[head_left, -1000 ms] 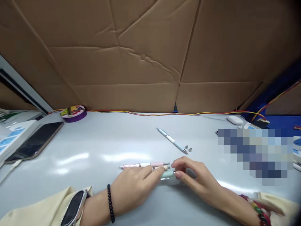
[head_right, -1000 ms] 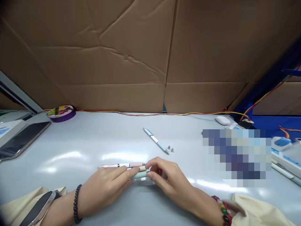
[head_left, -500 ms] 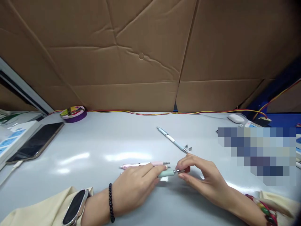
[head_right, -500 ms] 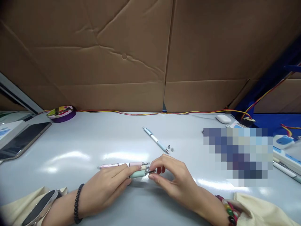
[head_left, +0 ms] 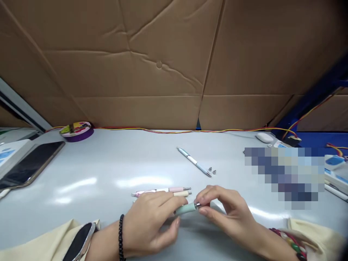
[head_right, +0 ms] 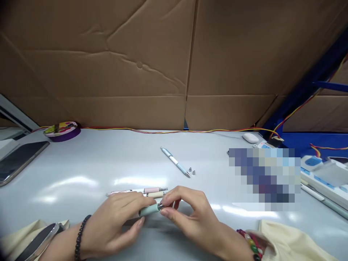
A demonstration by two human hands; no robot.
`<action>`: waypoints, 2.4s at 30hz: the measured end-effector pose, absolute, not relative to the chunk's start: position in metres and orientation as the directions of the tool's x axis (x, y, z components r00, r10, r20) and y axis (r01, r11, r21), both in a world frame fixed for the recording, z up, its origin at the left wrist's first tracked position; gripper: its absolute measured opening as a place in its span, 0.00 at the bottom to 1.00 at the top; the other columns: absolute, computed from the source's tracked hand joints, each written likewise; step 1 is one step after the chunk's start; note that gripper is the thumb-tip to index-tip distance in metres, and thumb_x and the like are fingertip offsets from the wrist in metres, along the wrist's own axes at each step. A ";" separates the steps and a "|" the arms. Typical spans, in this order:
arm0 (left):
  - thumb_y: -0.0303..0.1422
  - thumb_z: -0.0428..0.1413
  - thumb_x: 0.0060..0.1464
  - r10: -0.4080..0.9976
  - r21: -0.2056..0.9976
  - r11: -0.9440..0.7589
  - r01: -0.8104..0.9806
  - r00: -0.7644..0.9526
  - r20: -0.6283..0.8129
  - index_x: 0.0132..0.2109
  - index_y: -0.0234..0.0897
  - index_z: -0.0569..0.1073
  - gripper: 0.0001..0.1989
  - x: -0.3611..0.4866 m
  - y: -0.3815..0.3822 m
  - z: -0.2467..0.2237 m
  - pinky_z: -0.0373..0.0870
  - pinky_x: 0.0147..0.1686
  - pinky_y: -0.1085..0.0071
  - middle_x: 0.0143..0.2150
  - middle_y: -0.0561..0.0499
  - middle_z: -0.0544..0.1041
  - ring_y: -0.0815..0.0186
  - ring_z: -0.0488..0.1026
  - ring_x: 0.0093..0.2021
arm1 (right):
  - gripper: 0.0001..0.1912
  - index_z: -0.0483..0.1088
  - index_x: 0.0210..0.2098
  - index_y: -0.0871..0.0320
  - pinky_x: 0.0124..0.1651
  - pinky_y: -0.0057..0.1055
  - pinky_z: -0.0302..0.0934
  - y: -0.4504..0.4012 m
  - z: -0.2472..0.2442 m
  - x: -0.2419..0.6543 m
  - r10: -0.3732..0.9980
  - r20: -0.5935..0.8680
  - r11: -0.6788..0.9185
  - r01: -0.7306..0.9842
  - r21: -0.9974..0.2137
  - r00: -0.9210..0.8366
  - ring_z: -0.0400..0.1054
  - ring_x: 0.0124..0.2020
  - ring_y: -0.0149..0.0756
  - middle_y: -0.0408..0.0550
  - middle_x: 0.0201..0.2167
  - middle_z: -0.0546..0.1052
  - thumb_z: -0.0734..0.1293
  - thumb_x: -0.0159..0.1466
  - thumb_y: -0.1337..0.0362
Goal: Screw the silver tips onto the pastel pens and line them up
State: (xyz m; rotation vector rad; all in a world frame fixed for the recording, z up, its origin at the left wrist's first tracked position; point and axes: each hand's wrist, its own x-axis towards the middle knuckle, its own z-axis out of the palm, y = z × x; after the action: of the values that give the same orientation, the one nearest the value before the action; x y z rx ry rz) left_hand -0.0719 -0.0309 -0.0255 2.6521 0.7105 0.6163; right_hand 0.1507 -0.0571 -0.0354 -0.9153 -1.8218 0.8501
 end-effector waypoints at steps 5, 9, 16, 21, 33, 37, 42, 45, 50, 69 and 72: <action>0.34 0.46 0.58 0.623 0.552 -0.727 0.409 0.731 0.279 0.44 0.39 0.68 0.10 -0.067 -0.034 -0.026 0.69 0.37 0.69 0.34 0.51 0.75 0.63 0.73 0.34 | 0.09 0.69 0.36 0.54 0.38 0.29 0.68 -0.059 -0.034 0.146 0.786 0.498 0.591 0.207 -0.780 -0.366 0.73 0.34 0.32 0.44 0.32 0.77 0.67 0.60 0.74; 0.33 0.45 0.63 0.601 0.519 -0.754 0.402 0.742 0.298 0.48 0.41 0.66 0.10 -0.066 -0.033 -0.028 0.70 0.41 0.69 0.41 0.52 0.77 0.63 0.74 0.40 | 0.11 0.69 0.37 0.52 0.39 0.27 0.68 -0.060 -0.033 0.144 0.802 0.512 0.583 0.217 -0.783 -0.307 0.73 0.35 0.32 0.43 0.32 0.77 0.66 0.60 0.75; 0.25 0.41 0.62 0.444 0.293 -0.893 0.342 0.780 0.440 0.58 0.39 0.56 0.18 -0.071 -0.030 -0.030 0.72 0.32 0.73 0.40 0.49 0.76 0.65 0.75 0.37 | 0.07 0.69 0.36 0.51 0.36 0.24 0.67 -0.059 -0.034 0.147 0.866 0.425 0.491 0.286 -0.823 -0.264 0.71 0.31 0.30 0.40 0.30 0.77 0.67 0.61 0.71; 0.25 0.42 0.62 0.406 0.248 -0.913 0.325 0.785 0.468 0.56 0.39 0.58 0.17 -0.071 -0.030 -0.031 0.70 0.27 0.74 0.36 0.49 0.75 0.65 0.74 0.31 | 0.04 0.70 0.35 0.53 0.37 0.26 0.67 -0.062 -0.034 0.148 0.865 0.412 0.491 0.307 -0.816 -0.288 0.73 0.32 0.32 0.42 0.30 0.78 0.67 0.61 0.69; 0.26 0.42 0.63 0.432 0.255 -0.901 0.350 0.781 0.451 0.54 0.41 0.60 0.15 -0.071 -0.030 -0.028 0.68 0.26 0.76 0.33 0.52 0.72 0.68 0.73 0.28 | 0.12 0.70 0.38 0.51 0.33 0.30 0.67 -0.059 -0.036 0.152 0.798 0.547 0.601 0.263 -0.755 -0.254 0.72 0.30 0.33 0.42 0.30 0.78 0.67 0.60 0.75; 0.26 0.42 0.63 0.438 0.254 -0.898 0.359 0.781 0.444 0.55 0.42 0.61 0.15 -0.071 -0.030 -0.028 0.69 0.28 0.76 0.36 0.50 0.74 0.66 0.75 0.35 | 0.14 0.71 0.39 0.51 0.33 0.32 0.67 -0.059 -0.037 0.152 0.783 0.562 0.620 0.259 -0.741 -0.265 0.72 0.31 0.35 0.44 0.30 0.78 0.67 0.59 0.77; 0.27 0.42 0.63 0.447 0.274 -0.892 0.359 0.785 0.429 0.52 0.42 0.63 0.13 -0.074 -0.029 -0.030 0.70 0.31 0.76 0.36 0.50 0.74 0.66 0.76 0.35 | 0.12 0.71 0.37 0.51 0.33 0.31 0.68 -0.054 -0.036 0.159 0.781 0.599 0.625 0.250 -0.740 -0.177 0.72 0.32 0.34 0.43 0.29 0.77 0.66 0.60 0.75; 0.27 0.42 0.63 0.453 0.275 -0.889 0.365 0.789 0.415 0.50 0.42 0.64 0.12 -0.075 -0.028 -0.031 0.70 0.31 0.75 0.35 0.50 0.74 0.65 0.76 0.39 | 0.06 0.70 0.35 0.52 0.36 0.31 0.68 -0.043 -0.029 0.174 0.818 0.575 0.545 0.352 -0.761 -0.022 0.72 0.34 0.35 0.43 0.29 0.76 0.67 0.61 0.70; 0.25 0.41 0.63 0.460 0.293 -0.884 0.364 0.787 0.410 0.52 0.42 0.61 0.13 -0.076 -0.028 -0.032 0.70 0.34 0.75 0.41 0.48 0.75 0.64 0.74 0.47 | 0.05 0.71 0.33 0.53 0.32 0.32 0.66 -0.024 -0.016 0.206 0.902 0.427 0.336 0.730 -0.596 -0.066 0.71 0.31 0.38 0.45 0.30 0.77 0.66 0.61 0.60; 0.31 0.43 0.65 0.502 0.342 -0.863 0.373 0.716 0.486 0.49 0.39 0.64 0.09 -0.075 -0.029 -0.036 0.72 0.35 0.77 0.39 0.51 0.78 0.68 0.77 0.37 | 0.08 0.72 0.40 0.52 0.30 0.33 0.66 -0.018 -0.029 0.219 0.939 0.264 0.302 0.900 -0.316 -0.222 0.71 0.31 0.40 0.47 0.32 0.76 0.65 0.60 0.61; 0.30 0.44 0.65 0.492 0.327 -0.869 0.372 0.726 0.480 0.47 0.38 0.65 0.08 -0.074 -0.029 -0.034 0.72 0.34 0.77 0.38 0.51 0.78 0.68 0.77 0.37 | 0.10 0.72 0.42 0.54 0.40 0.40 0.66 -0.017 -0.036 0.211 0.870 0.383 0.394 0.905 -0.158 -0.311 0.68 0.41 0.45 0.54 0.41 0.74 0.63 0.64 0.60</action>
State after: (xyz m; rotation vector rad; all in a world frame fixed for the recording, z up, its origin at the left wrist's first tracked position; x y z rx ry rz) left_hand -0.0739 -0.0294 -0.0338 2.7215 0.6902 0.8452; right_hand 0.2106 -0.0173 -0.0363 -1.5275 -2.2510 -0.1198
